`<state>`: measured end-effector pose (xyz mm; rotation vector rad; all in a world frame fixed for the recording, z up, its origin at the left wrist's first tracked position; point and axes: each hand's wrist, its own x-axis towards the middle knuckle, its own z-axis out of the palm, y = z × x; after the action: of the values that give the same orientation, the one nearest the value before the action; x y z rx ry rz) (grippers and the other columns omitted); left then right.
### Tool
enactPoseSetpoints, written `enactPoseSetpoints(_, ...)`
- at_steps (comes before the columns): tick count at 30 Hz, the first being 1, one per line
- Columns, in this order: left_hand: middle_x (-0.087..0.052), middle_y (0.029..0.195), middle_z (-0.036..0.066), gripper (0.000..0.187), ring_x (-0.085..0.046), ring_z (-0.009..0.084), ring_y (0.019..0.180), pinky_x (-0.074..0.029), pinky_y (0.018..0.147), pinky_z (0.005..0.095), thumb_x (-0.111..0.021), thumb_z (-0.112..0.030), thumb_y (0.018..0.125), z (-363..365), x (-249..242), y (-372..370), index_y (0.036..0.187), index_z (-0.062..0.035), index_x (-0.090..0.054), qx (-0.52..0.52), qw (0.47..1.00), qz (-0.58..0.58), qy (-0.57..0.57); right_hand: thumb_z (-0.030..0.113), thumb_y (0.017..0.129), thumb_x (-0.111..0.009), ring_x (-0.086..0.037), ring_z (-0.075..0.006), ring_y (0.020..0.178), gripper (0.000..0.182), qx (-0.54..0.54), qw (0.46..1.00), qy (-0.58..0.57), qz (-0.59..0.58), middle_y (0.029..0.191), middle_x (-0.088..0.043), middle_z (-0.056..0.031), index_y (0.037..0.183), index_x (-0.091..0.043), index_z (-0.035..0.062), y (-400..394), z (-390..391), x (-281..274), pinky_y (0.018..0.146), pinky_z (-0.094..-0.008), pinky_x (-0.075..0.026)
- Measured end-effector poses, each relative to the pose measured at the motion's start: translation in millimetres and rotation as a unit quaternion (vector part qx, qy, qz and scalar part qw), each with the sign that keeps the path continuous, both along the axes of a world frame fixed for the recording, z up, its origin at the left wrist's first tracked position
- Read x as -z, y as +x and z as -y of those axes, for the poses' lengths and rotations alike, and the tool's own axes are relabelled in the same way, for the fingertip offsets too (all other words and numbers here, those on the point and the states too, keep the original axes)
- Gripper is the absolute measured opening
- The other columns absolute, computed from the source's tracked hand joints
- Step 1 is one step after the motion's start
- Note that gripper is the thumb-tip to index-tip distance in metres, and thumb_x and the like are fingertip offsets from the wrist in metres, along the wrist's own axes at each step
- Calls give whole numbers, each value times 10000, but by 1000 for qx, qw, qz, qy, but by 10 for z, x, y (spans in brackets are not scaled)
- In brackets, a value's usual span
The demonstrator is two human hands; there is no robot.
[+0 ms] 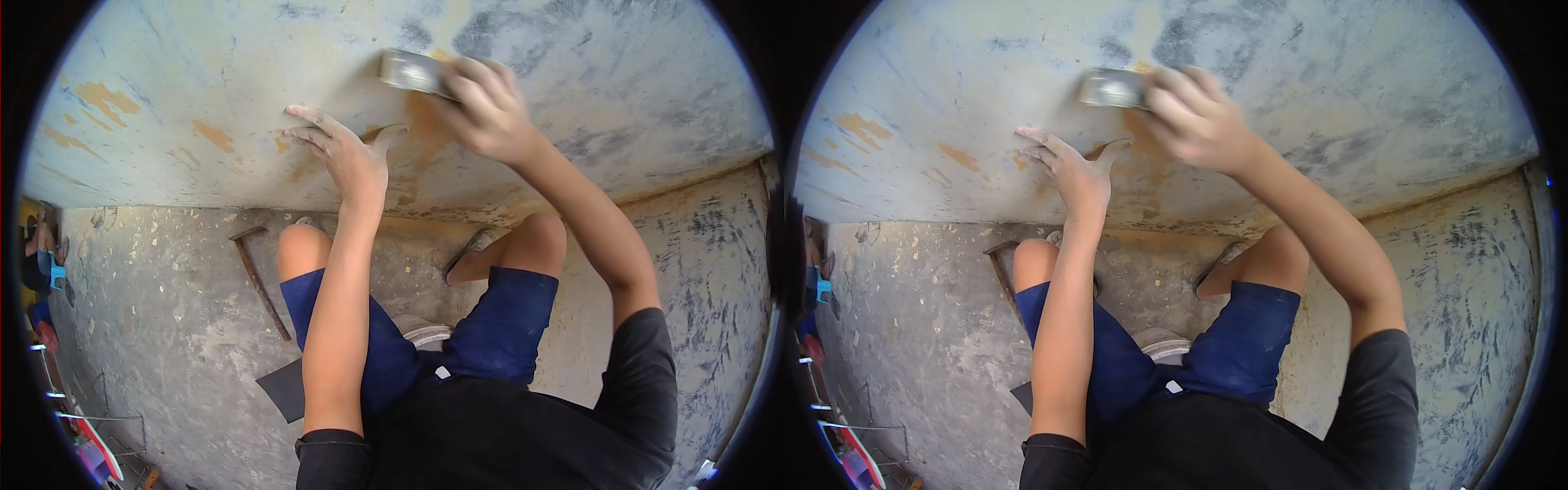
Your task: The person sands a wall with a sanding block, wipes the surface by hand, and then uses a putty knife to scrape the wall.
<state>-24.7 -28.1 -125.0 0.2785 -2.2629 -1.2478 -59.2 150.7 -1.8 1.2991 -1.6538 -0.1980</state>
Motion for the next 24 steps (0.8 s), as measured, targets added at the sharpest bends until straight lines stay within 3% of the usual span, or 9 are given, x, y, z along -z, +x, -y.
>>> enactPoseSetpoints(2, 92, 1556, 554, 1552, 58, 716, 1473, -136, 1246, 673, -953, -413, 737, 27, 22, -12, 1559, 112, 254, 14, 1000, -10, -3, 76, 654, -726, -641, -289, 1089, 255, -8, 1000, -1, -2, 1089, -632, -106, 899, -788, 42, -55, 170, 3, 903, -423, -557)
enactPoseSetpoints(4, 89, 1552, 559, 1551, 60, 717, 1472, -135, 1244, 674, -954, -411, 737, 16, -56, 21, 1558, 116, 252, 15, 1000, -2, 6, 133, 658, -744, -644, -306, 1140, 322, -13, 999, 40, -11, 1174, -674, -142, 968, -789, 58, -87, 165, 18, 928, -440, -544)
enactPoseSetpoints(5, 86, 1548, 565, 1550, 62, 718, 1471, -134, 1243, 675, -955, -408, 738, 21, -88, 30, 1557, 119, 251, 13, 1000, 8, 16, 103, 676, -741, -642, -275, 1075, 209, -26, 999, 33, -14, 1092, -644, -96, 873, -773, 41, -25, 55, -7, 867, -401, -558)
enactPoseSetpoints(9, 82, 1537, 577, 1553, 65, 722, 1468, -126, 1244, 675, -958, -405, 733, -8, -111, 22, 1556, 122, 249, 7, 1000, -4, 22, 112, 640, -745, -659, -285, 1140, 224, 60, 997, 51, 2, 1186, -702, -133, 853, -780, 56, 231, -856, 122, 859, -424, -549)
enactPoseSetpoints(12, 82, 1527, 587, 1545, 69, 722, 1467, -111, 1243, 679, -960, -382, 737, -16, -83, 7, 1557, 120, 250, 0, 1000, -12, 14, 104, 629, -741, -662, -285, 1144, 217, 61, 997, 56, 12, 1208, -707, -140, 838, -795, 78, 218, -900, 101, 867, -432, -545)
enactPoseSetpoints(18, 76, 1517, 596, 1538, 72, 724, 1465, -101, 1244, 681, -959, -364, 738, 10, -24, -2, 1553, 127, 249, 8, 1000, -13, -6, 135, 731, -767, -635, -269, 1146, 219, -1, 997, 71, 3, 1150, -653, -91, 925, -795, 38, -38, 154, 95, 889, -381, -543)
enactPoseSetpoints(20, 74, 1523, 591, 1545, 71, 725, 1464, -103, 1244, 682, -961, -369, 731, 11, -74, 26, 1552, 130, 249, 8, 1000, -7, 13, 137, 739, -779, -639, -268, 1163, 204, -4, 997, 79, -6, 1209, -669, -90, 925, -795, 52, 49, 3, -25, 923, -385, -537)
enactPoseSetpoints(24, 76, 1524, 589, 1543, 71, 725, 1464, -101, 1245, 683, -960, -368, 733, -20, -120, 14, 1552, 128, 251, 8, 1000, -11, 27, 144, 740, -767, -631, -283, 1236, 227, 93, 994, 60, -25, 1401, -651, -102, 954, -806, 78, 301, -870, -163, 982, -430, -523)
